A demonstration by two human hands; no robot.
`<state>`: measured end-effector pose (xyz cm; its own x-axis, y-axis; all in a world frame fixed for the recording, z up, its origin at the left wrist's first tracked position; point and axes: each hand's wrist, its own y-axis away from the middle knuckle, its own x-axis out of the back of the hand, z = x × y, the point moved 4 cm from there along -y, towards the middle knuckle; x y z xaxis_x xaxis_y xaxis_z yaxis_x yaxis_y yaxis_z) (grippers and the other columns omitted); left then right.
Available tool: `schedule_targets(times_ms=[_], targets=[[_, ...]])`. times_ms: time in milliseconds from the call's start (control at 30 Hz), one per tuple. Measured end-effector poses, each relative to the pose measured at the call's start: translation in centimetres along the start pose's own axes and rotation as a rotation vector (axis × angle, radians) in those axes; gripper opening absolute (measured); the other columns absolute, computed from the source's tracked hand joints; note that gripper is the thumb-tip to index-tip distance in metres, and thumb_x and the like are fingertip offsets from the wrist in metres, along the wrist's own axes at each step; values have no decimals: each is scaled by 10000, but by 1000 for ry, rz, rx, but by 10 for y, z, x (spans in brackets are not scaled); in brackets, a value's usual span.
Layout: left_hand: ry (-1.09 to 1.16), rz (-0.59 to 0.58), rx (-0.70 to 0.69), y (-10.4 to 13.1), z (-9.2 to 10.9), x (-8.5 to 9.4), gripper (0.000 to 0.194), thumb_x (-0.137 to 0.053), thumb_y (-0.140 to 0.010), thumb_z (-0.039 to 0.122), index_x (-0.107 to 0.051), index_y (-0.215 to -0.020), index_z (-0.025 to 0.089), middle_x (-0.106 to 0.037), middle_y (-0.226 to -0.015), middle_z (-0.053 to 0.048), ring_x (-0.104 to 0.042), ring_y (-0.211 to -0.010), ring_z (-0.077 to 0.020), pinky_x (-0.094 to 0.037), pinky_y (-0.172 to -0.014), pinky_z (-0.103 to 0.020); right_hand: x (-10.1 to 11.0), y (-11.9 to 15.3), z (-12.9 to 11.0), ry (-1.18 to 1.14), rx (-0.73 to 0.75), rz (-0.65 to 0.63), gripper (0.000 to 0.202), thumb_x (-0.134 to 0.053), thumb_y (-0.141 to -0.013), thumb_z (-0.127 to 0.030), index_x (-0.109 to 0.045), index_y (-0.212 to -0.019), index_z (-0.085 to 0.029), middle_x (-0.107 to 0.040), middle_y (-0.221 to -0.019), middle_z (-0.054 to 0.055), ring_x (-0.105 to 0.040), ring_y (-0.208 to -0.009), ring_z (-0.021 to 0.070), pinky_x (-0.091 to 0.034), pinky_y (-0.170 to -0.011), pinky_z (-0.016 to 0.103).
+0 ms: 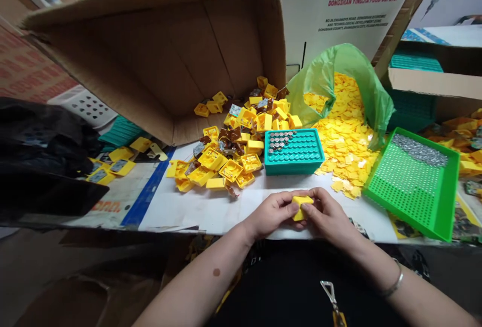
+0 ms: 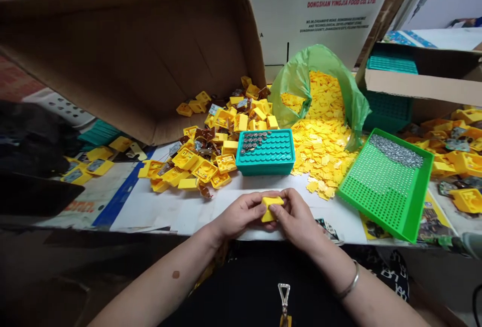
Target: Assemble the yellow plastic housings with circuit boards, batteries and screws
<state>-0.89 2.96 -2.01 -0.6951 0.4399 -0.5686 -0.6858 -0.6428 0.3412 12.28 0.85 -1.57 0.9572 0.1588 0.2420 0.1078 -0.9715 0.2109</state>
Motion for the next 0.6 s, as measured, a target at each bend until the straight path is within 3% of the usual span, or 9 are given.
schedule_targets(times_ms=[133, 267, 333, 400, 467, 600], targets=[[32, -14, 45, -1, 1, -2, 460, -668, -739, 334, -574, -1164, 186, -637, -1058, -100, -657, -796, -179, -522, -726, -323, 0, -2, -6, 74, 67, 0, 272, -449, -852, -437, -448, -906, -170, -512, -644, -20, -486, -540, 109, -417, -492, 233], [88, 70, 4, 7, 1, -2, 487, -629, -773, 356, -502, -1217, 201, -636, -1072, -113, -672, -807, -195, -501, -771, -343, 34, -4, -18, 207, 218, 19, 256, -453, -858, -400, -551, -926, -174, -564, -774, 39, -534, -708, 153, -436, -648, 285], [99, 107, -25, 11, 1, -6, 574, -647, -761, 345, -425, -1277, 227, -612, -1130, -119, -666, -854, -195, -484, -801, -333, 59, -1, -22, 424, 297, 86, 202, -473, -855, -321, -605, -891, -174, -569, -906, 86, -523, -840, 197, -402, -755, 335], [84, 124, -28, 10, 0, -14, 660, -690, -724, 321, -376, -1299, 239, -607, -1134, -115, -665, -831, -177, -481, -773, -301, 74, 2, -25, 942, 407, 130, 165, -484, -838, -236, -630, -882, -173, -571, -936, 110, -509, -843, 226, -386, -736, 355], [42, 170, -18, 4, -2, -24, 583, -705, -708, 318, -443, -1214, 193, -635, -1047, -105, -659, -731, -144, -483, -681, -257, 79, 4, -24, 1275, 472, 137, 134, -526, -796, -188, -636, -868, -163, -578, -932, 124, -504, -839, 251, -381, -714, 365], [-4, 278, 15, -15, -6, -40, 326, -677, -727, 339, -525, -920, 124, -661, -907, -99, -626, -589, -108, -473, -540, -212, 79, 4, -23, 1338, 508, 195, 106, -525, -800, -153, -618, -846, -136, -579, -1009, 150, -495, -925, 282, -375, -773, 392]])
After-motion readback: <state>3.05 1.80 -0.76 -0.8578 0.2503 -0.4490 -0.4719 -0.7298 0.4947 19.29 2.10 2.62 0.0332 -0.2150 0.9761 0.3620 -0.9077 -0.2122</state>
